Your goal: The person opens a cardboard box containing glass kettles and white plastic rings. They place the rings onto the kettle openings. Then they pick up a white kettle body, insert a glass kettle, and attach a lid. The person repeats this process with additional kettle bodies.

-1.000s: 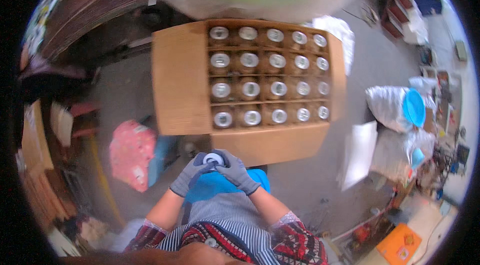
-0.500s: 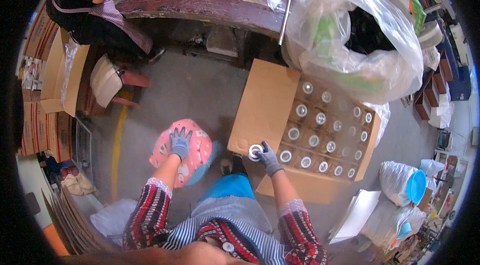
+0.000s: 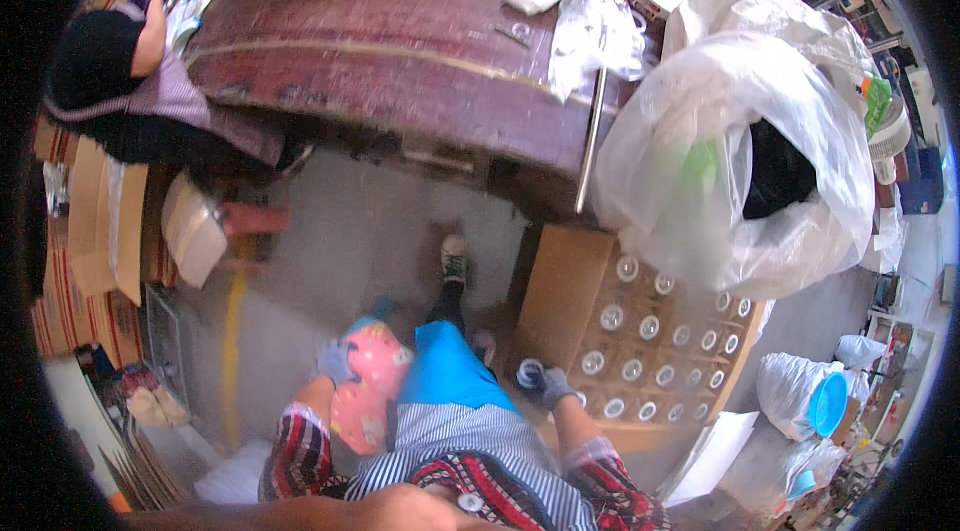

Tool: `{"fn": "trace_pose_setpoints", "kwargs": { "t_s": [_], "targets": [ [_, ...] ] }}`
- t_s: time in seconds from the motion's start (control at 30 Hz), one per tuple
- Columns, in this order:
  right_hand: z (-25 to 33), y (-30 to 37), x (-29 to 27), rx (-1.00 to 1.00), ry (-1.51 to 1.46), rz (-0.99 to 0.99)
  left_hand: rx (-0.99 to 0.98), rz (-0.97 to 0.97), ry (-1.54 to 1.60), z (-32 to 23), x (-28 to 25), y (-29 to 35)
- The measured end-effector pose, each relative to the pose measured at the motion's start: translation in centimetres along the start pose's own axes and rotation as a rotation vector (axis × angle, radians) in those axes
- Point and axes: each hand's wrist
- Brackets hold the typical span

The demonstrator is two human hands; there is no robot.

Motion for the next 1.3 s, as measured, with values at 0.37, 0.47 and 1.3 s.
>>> {"fn": "trace_pose_setpoints", "kwargs": {
  "t_s": [0.37,0.47,1.3],
  "targets": [
    [24.7,-1.1,-25.8,0.02,0.278,-0.078,0.034,0.438,0.071,-7.1,-6.1,-7.6],
    [33.6,-0.4,-32.9,-0.401,0.048,-0.5,-0.011,0.406,0.1,-8.6,-10.6,-10.5],
    [40.0,-8.6,-52.2,-0.662,0.508,-1.32,0.102,-1.397,0.09,-13.7,-95.3,-16.7]
  ]
}}
Point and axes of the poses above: each hand's wrist, its own y-axis away from the middle knuckle, its own x-axis out of the palm, z = x × y, and after that the axes turned 9 degrees about -z, right-handed
